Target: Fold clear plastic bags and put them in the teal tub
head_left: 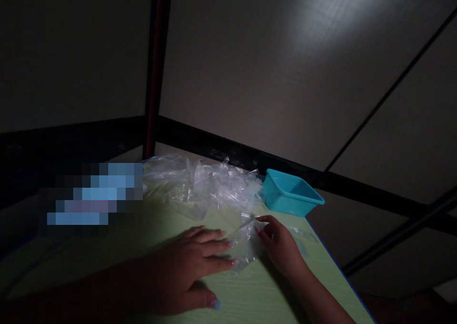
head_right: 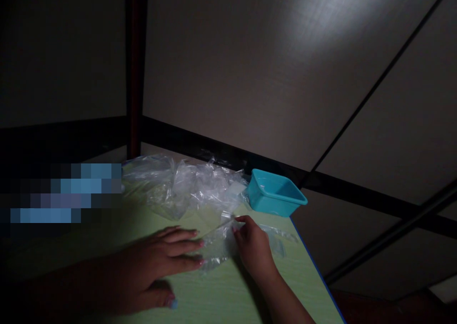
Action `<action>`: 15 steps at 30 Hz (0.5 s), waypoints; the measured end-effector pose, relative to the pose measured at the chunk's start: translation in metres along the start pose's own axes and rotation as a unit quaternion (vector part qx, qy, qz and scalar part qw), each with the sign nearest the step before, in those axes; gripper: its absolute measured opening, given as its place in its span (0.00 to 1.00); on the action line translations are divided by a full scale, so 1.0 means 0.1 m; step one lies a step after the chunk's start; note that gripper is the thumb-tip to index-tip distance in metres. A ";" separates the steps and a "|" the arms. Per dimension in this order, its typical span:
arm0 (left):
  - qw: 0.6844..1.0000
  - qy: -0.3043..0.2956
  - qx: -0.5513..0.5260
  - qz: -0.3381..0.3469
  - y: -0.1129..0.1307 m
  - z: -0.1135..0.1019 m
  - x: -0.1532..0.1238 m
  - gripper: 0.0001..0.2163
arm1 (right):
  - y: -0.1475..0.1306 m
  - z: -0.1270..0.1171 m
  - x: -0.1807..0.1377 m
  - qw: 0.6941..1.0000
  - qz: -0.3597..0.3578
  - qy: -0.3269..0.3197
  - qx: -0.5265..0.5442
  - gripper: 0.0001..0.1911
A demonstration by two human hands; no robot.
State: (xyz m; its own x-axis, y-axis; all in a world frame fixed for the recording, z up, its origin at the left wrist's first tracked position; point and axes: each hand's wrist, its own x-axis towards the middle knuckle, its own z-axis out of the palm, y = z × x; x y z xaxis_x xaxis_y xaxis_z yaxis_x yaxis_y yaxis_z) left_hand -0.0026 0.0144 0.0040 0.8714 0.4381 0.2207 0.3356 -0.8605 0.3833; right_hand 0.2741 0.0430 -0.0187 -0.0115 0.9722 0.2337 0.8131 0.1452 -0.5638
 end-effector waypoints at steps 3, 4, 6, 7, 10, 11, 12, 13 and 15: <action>1.000 -0.021 -0.002 0.007 0.03 -0.02 0.00 0.28 | 0.03 0.01 -0.03 0.999 -0.002 -0.010 -0.033 0.15; 1.000 -0.026 -0.001 0.011 0.04 -0.03 0.00 0.29 | 0.03 0.01 -0.04 0.999 -0.001 -0.013 -0.039 0.14; 0.999 -0.027 0.004 0.018 0.07 -0.04 0.00 0.30 | -0.02 -0.01 -0.06 0.999 -0.001 -0.021 -0.040 0.14; 0.999 -0.024 0.006 0.021 0.08 -0.04 -0.01 0.30 | -0.05 -0.01 -0.08 0.999 -0.003 -0.026 -0.035 0.14; 1.000 -0.012 0.011 0.025 0.10 -0.04 -0.02 0.29 | -0.19 -0.02 -0.16 0.999 -0.012 -0.046 0.001 0.13; 1.000 -0.010 0.015 0.025 0.10 -0.04 -0.02 0.29 | -0.24 -0.02 -0.19 0.998 -0.014 -0.055 0.018 0.13; 0.999 -0.012 0.018 0.025 0.10 -0.04 -0.03 0.29 | -0.28 -0.01 -0.23 0.997 -0.015 -0.063 0.036 0.12; 0.999 -0.015 0.020 0.023 0.10 -0.03 -0.03 0.29 | -0.31 0.00 -0.25 0.996 -0.016 -0.072 0.053 0.12; 0.999 -0.023 0.018 0.019 0.10 -0.03 -0.03 0.28 | -0.35 0.02 -0.30 0.992 -0.019 -0.089 0.084 0.10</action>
State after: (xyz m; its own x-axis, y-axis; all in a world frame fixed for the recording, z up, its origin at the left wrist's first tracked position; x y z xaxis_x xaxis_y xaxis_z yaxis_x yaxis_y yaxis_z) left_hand -0.0029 0.0056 0.0099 0.8987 0.3937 0.1930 0.3141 -0.8852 0.3433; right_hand 0.2451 0.0093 -0.0073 -0.1553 0.9804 0.1214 0.7020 0.1960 -0.6847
